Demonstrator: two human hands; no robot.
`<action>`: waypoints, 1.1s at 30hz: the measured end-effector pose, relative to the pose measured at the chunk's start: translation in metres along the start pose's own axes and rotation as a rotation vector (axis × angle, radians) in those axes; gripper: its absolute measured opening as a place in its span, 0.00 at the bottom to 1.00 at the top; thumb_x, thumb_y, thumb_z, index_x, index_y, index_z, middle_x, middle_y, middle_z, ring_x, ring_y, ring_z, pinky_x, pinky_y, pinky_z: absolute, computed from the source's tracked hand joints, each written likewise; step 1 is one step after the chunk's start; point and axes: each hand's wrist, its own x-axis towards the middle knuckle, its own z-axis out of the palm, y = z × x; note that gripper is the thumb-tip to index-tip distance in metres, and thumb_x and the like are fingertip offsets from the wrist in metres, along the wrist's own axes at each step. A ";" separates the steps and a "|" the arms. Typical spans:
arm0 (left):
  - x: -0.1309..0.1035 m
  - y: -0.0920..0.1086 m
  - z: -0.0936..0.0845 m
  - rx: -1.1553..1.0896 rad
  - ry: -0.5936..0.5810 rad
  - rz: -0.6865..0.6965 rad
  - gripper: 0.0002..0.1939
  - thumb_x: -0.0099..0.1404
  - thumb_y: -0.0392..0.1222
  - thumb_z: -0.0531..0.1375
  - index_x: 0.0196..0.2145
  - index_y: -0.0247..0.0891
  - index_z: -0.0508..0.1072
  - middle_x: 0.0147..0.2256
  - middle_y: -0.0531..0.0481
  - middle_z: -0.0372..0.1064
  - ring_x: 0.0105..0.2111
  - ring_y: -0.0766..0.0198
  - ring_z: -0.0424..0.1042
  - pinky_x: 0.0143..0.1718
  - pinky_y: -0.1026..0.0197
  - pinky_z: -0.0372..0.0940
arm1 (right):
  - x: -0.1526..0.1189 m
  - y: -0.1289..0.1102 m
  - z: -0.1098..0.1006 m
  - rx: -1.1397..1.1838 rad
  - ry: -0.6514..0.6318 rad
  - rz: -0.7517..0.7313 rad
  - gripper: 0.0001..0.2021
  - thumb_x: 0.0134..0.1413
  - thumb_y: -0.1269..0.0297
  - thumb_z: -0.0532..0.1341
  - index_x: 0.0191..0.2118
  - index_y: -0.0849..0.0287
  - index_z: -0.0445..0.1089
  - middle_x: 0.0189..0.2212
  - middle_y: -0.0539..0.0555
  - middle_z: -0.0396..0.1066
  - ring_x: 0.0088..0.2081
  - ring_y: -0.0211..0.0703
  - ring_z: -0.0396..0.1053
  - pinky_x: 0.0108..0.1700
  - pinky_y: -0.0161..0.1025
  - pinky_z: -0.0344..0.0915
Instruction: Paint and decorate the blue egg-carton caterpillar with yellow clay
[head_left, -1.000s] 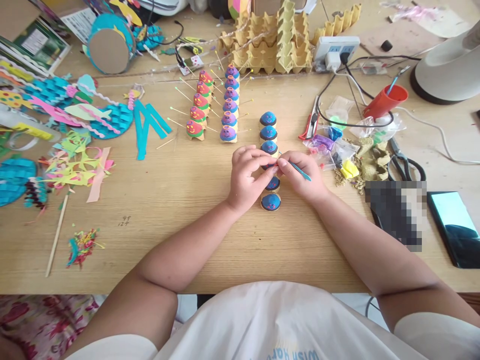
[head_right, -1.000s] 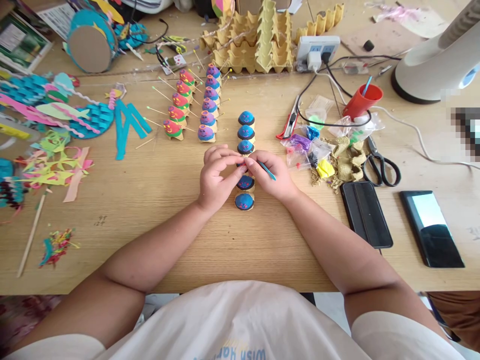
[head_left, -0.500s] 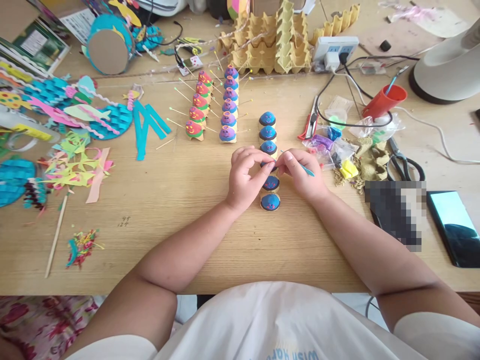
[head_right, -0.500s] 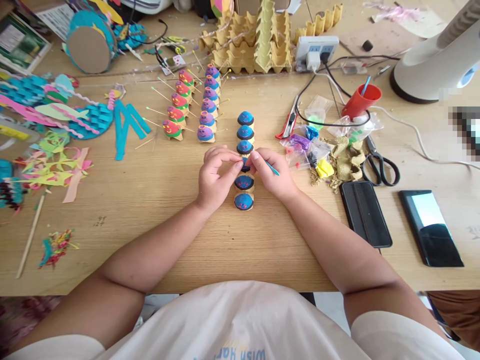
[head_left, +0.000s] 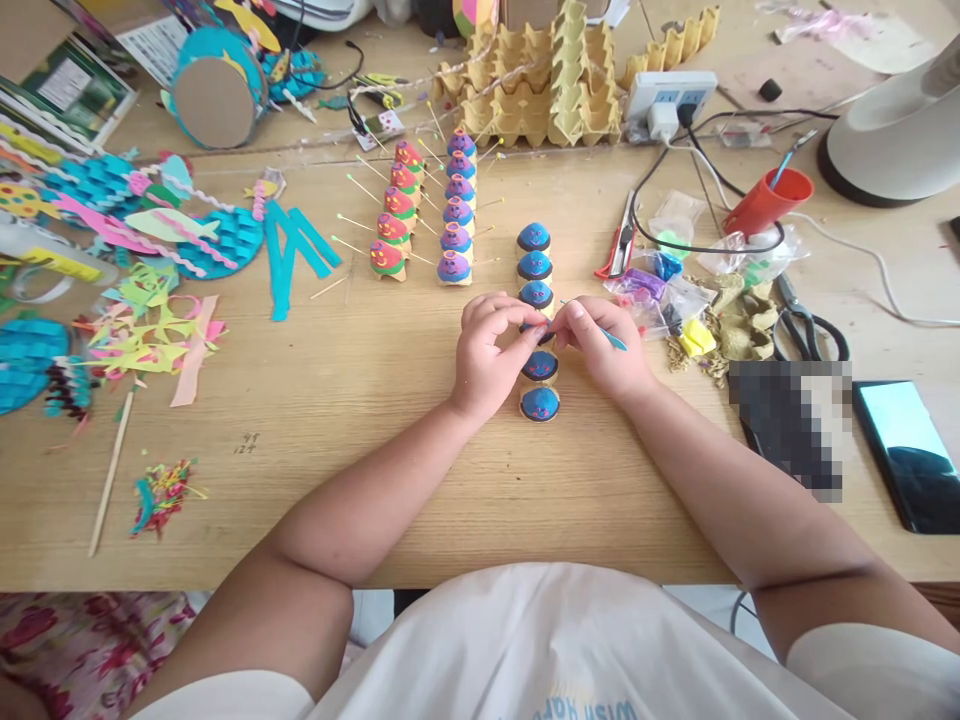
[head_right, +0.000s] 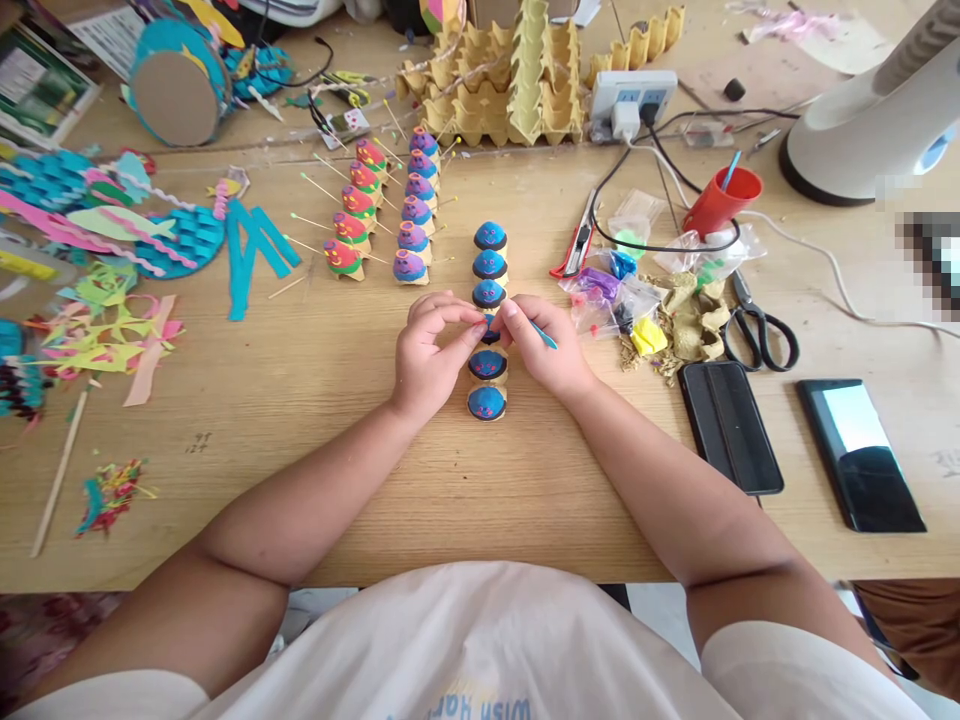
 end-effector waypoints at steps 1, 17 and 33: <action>0.000 0.000 0.000 -0.010 -0.001 -0.001 0.06 0.76 0.46 0.67 0.41 0.46 0.82 0.42 0.52 0.84 0.50 0.59 0.80 0.68 0.47 0.69 | 0.000 0.000 0.000 0.000 -0.002 0.000 0.34 0.65 0.26 0.60 0.28 0.55 0.77 0.23 0.50 0.71 0.27 0.38 0.64 0.37 0.42 0.67; -0.001 0.000 0.001 0.002 0.004 0.026 0.07 0.75 0.49 0.68 0.41 0.46 0.82 0.42 0.51 0.84 0.50 0.59 0.80 0.65 0.48 0.72 | 0.000 -0.004 -0.001 0.004 -0.034 -0.007 0.30 0.63 0.30 0.65 0.30 0.55 0.76 0.25 0.51 0.74 0.30 0.39 0.69 0.36 0.40 0.67; -0.002 -0.001 0.001 -0.041 0.028 0.057 0.05 0.75 0.47 0.69 0.43 0.46 0.85 0.42 0.51 0.83 0.50 0.59 0.79 0.65 0.48 0.71 | 0.000 -0.004 0.002 0.129 0.022 0.074 0.27 0.54 0.34 0.74 0.31 0.56 0.76 0.26 0.48 0.73 0.30 0.37 0.67 0.35 0.38 0.66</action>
